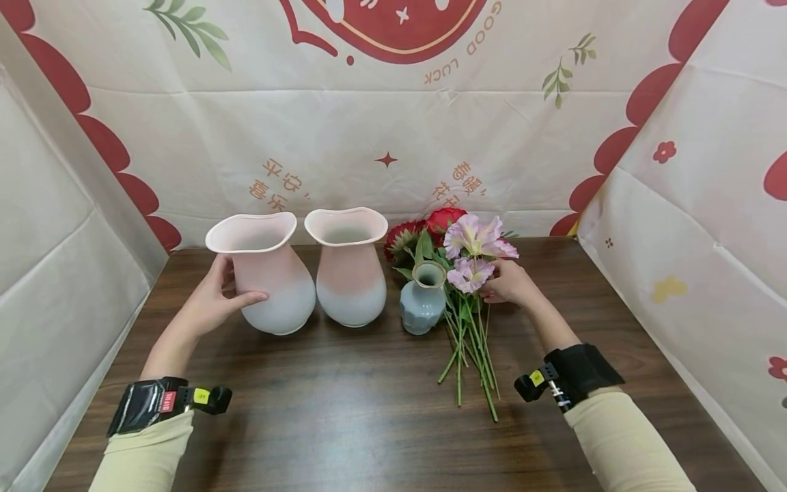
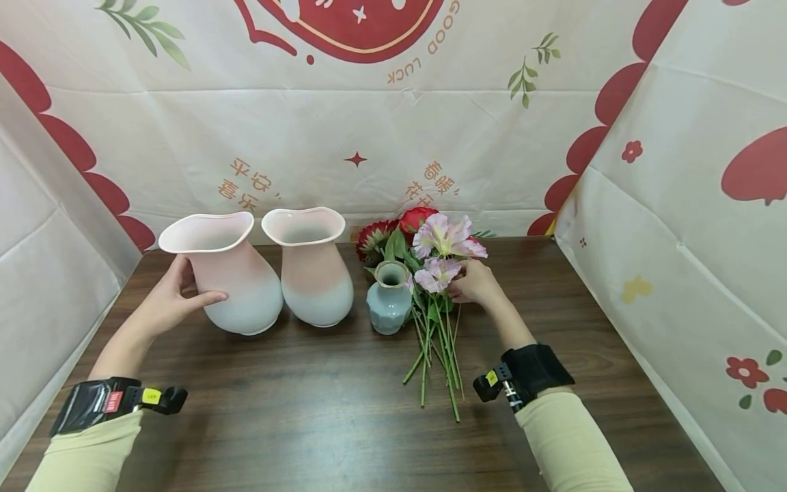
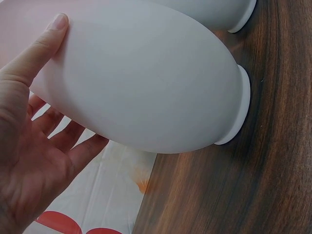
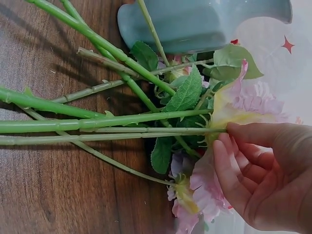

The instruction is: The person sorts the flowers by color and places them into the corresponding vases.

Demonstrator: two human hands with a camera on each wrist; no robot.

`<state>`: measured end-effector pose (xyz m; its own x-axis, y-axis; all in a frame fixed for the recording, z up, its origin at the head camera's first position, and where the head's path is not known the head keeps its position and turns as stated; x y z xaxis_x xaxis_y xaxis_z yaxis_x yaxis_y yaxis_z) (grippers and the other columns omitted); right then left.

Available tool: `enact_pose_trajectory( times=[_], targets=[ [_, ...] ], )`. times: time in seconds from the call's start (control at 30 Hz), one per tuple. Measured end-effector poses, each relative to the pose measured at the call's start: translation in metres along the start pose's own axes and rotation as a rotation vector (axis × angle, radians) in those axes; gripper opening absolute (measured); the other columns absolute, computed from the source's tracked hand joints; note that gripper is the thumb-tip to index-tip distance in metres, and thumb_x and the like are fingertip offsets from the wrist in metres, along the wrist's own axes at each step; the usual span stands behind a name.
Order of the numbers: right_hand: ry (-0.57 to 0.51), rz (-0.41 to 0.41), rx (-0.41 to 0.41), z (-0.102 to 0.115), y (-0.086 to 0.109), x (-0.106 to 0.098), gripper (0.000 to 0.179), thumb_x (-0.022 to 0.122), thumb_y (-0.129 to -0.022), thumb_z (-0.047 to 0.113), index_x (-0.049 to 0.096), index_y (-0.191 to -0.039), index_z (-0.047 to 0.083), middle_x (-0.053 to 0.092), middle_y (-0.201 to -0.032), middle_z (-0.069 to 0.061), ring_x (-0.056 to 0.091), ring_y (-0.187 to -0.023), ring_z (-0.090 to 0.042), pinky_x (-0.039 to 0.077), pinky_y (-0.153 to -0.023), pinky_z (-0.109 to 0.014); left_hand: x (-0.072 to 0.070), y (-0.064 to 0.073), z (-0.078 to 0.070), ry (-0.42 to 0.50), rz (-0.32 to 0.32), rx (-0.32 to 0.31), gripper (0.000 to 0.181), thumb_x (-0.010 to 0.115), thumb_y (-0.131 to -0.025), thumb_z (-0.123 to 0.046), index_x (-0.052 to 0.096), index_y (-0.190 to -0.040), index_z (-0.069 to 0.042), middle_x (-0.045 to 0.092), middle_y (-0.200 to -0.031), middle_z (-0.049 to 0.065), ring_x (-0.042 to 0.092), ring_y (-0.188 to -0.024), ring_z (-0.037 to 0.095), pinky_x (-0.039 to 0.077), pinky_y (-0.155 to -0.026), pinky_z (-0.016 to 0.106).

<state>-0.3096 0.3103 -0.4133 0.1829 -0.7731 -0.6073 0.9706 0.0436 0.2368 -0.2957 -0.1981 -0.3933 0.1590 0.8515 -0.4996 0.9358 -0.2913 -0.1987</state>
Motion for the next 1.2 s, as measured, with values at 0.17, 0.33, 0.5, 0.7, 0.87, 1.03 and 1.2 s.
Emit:
enact_pose_trajectory(
  times=[0.17,0.33,0.5,0.7,0.87,1.03,1.2],
  targets=[
    [-0.024,0.008,0.016,0.002,0.003,-0.001,0.043,0.056,-0.095,0.002,0.046,-0.133,-0.016,0.065,-0.106,-0.024,0.071,-0.08,-0.015,0.062,-0.081,-0.038,0.0,0.0,0.0,0.01,0.004,0.001,0.096,0.078,-0.085,-0.011,0.011,-0.155,-0.011,0.032,-0.151,0.023,0.034,-0.14,0.044,0.031,-0.112,0.07],
    [-0.048,0.01,0.014,0.005,0.006,-0.002,0.039,0.054,-0.095,-0.001,0.047,-0.13,-0.017,0.067,-0.103,-0.025,0.072,-0.083,-0.02,0.062,-0.081,-0.039,0.0,0.001,0.0,0.018,0.009,-0.003,0.097,0.078,-0.085,-0.011,0.011,-0.155,-0.012,0.031,-0.152,0.022,0.033,-0.141,0.044,0.03,-0.113,0.069],
    [-0.103,0.002,0.013,0.005,0.007,-0.005,0.037,0.053,-0.095,-0.005,0.043,-0.129,-0.017,0.065,-0.102,-0.025,0.072,-0.081,-0.019,0.062,-0.082,-0.041,0.001,0.001,0.0,0.018,0.006,-0.002,0.095,0.078,-0.086,-0.011,0.011,-0.154,-0.01,0.032,-0.151,0.023,0.033,-0.141,0.043,0.029,-0.113,0.069],
    [-0.068,-0.012,0.007,0.01,0.012,-0.012,0.039,0.048,-0.095,-0.005,0.042,-0.132,-0.015,0.057,-0.112,-0.029,0.07,-0.081,-0.018,0.062,-0.082,-0.041,0.001,0.001,-0.001,0.015,0.005,0.001,0.095,0.078,-0.086,-0.011,0.012,-0.154,-0.01,0.032,-0.151,0.023,0.034,-0.14,0.043,0.03,-0.112,0.069],
    [-0.039,-0.04,0.002,0.015,0.016,-0.018,0.037,0.05,-0.098,0.0,0.046,-0.132,-0.012,0.057,-0.107,-0.023,0.067,-0.078,-0.014,0.063,-0.074,-0.031,0.001,0.001,-0.002,0.014,0.005,0.002,0.096,0.078,-0.086,-0.011,0.011,-0.155,-0.012,0.032,-0.151,0.022,0.034,-0.14,0.043,0.03,-0.112,0.069],
    [0.017,-0.084,-0.04,0.021,0.021,-0.025,0.032,0.055,-0.1,0.008,0.051,-0.125,-0.011,0.059,-0.097,-0.015,0.065,-0.072,-0.011,0.06,-0.066,-0.026,0.001,0.001,-0.002,0.016,0.008,0.002,0.096,0.078,-0.086,-0.011,0.011,-0.155,-0.013,0.032,-0.151,0.022,0.034,-0.14,0.043,0.031,-0.112,0.069],
    [0.029,-0.107,-0.051,0.028,0.024,-0.033,0.032,0.056,-0.1,0.01,0.052,-0.124,-0.01,0.06,-0.099,-0.015,0.066,-0.076,-0.013,0.062,-0.071,-0.031,0.001,0.001,-0.001,0.018,0.008,0.002,0.096,0.078,-0.086,-0.011,0.011,-0.155,-0.013,0.031,-0.152,0.022,0.034,-0.14,0.043,0.03,-0.112,0.07]
  ],
)
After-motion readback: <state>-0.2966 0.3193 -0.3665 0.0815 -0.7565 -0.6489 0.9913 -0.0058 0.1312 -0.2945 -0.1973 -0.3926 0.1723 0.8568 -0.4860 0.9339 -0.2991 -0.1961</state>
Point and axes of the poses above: each hand's wrist, its own y-axis away from the middle knuckle, its own x-axis out of the palm, z = x × y, the point moved 4 cm from there along -y, towards the middle knuckle
